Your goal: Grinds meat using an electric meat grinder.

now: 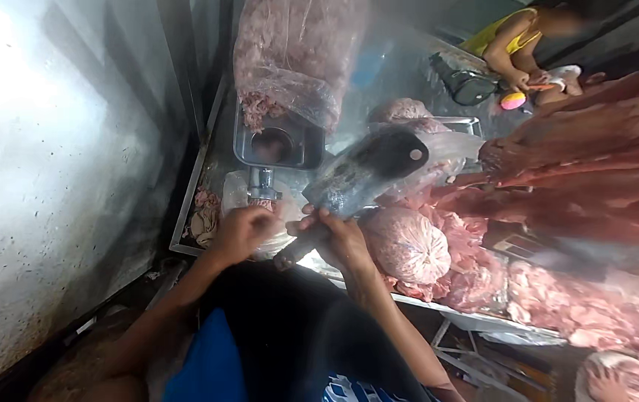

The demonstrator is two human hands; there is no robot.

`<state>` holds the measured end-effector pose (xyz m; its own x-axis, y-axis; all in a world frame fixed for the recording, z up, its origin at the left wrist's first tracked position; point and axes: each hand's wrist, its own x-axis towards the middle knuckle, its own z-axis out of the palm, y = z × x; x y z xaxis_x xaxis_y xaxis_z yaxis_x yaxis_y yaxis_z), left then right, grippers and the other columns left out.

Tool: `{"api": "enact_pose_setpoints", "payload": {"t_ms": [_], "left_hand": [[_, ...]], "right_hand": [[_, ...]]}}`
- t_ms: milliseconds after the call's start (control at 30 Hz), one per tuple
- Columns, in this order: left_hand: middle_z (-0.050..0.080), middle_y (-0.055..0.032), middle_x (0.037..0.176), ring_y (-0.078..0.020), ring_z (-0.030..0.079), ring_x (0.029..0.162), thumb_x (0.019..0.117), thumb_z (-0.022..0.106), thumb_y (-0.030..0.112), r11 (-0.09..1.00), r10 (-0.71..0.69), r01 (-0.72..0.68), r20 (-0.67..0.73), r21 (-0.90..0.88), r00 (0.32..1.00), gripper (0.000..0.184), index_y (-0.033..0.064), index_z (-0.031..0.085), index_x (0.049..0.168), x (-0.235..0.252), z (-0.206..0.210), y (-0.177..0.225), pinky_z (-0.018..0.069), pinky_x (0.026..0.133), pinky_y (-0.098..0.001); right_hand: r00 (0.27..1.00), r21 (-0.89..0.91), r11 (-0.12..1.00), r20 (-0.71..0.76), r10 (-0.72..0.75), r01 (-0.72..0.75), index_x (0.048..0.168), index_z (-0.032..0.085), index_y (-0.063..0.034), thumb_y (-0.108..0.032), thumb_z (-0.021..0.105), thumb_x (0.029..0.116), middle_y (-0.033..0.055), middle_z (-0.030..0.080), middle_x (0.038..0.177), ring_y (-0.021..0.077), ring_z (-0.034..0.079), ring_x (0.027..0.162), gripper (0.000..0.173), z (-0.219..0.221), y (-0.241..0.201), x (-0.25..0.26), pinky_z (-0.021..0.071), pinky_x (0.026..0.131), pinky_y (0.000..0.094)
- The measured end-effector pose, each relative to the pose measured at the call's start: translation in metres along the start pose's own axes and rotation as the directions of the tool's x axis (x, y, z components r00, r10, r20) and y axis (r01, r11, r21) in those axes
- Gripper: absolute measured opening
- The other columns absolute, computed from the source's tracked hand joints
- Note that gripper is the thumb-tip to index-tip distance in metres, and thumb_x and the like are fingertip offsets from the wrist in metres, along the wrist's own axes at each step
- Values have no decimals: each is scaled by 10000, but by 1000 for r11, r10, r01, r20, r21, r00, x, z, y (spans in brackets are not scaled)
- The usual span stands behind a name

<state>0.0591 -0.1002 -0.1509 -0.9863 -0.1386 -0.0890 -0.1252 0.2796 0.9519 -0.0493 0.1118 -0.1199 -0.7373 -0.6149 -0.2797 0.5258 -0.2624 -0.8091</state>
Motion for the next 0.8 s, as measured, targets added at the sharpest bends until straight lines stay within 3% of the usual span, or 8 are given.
{"api": "enact_pose_setpoints", "payload": {"t_ms": [100, 167, 300, 433, 500, 600, 700, 800], "left_hand": [[678, -182, 1091, -327, 666, 1006, 946, 674, 535, 849, -491, 499, -89, 173, 867, 603, 24, 629, 1265, -8, -22, -51, 532, 923, -578], [642, -231, 1254, -357, 631, 1167, 937, 662, 582, 782, -619, 611, 30, 121, 785, 764, 8, 516, 1419, -13, -15, -78, 485, 1031, -585], [705, -127, 1008, -182, 698, 835, 1007, 660, 324, 801, -573, 562, 8, -209, 820, 390, 24, 618, 1253, -21, 13, -88, 595, 783, -394], [707, -143, 1038, -260, 694, 911, 983, 687, 334, 898, -433, 399, -209, -185, 877, 355, 59, 668, 1207, -4, 5, -97, 579, 835, -511], [649, -205, 1238, -336, 644, 1125, 952, 706, 435, 921, -390, 372, -234, -117, 891, 574, 56, 570, 1361, 15, -3, -115, 524, 967, -571], [509, -205, 1500, -356, 481, 1398, 961, 673, 500, 937, -349, 349, -112, -15, 931, 753, 95, 427, 1546, 53, -13, -142, 369, 1165, -589], [477, -185, 1543, -348, 444, 1437, 1013, 568, 537, 931, -363, 364, 20, -44, 932, 717, 146, 382, 1585, 77, -8, -152, 333, 1184, -596], [467, -169, 1555, -313, 431, 1452, 1032, 517, 548, 937, -321, 329, 81, -120, 944, 699, 130, 390, 1577, 91, 2, -158, 311, 1207, -573]], "right_hand": [[998, 56, 998, 43, 38, -41, 999, 618, -24, -211, 553, 1040, 109, 665, 744, 287, 717, 705, 203, 2, 1, 7, 631, 813, 549], [997, 63, 996, 57, 54, -58, 906, 612, -57, -220, 572, 1026, 62, 626, 677, 238, 688, 646, 206, 4, 1, 12, 634, 768, 506], [1000, 23, 1000, 12, 5, -6, 861, 609, -85, -216, 559, 1025, 25, 583, 630, 176, 635, 582, 216, 9, 1, 16, 610, 671, 406], [967, -272, 945, -129, -221, 180, 877, 602, -93, -183, 513, 1044, 21, 593, 639, 166, 622, 569, 210, 4, 5, 21, 593, 625, 366], [930, -313, 912, -170, -326, 263, 859, 616, -105, -192, 555, 1027, 23, 595, 636, 163, 608, 563, 199, 3, 9, 25, 576, 613, 359], [886, -342, 855, -115, -450, 390, 898, 609, -126, -234, 560, 1045, 10, 595, 649, 166, 621, 582, 189, 4, 26, 40, 594, 653, 383], [839, -477, 747, -35, -542, 463, 925, 606, -127, -244, 501, 1079, -1, 623, 697, 172, 660, 645, 220, 1, 42, 61, 616, 724, 404], [788, -551, 642, 48, -614, 534, 922, 600, -111, -212, 517, 1072, 20, 633, 687, 191, 663, 620, 200, -1, 51, 82, 617, 680, 410]]}}
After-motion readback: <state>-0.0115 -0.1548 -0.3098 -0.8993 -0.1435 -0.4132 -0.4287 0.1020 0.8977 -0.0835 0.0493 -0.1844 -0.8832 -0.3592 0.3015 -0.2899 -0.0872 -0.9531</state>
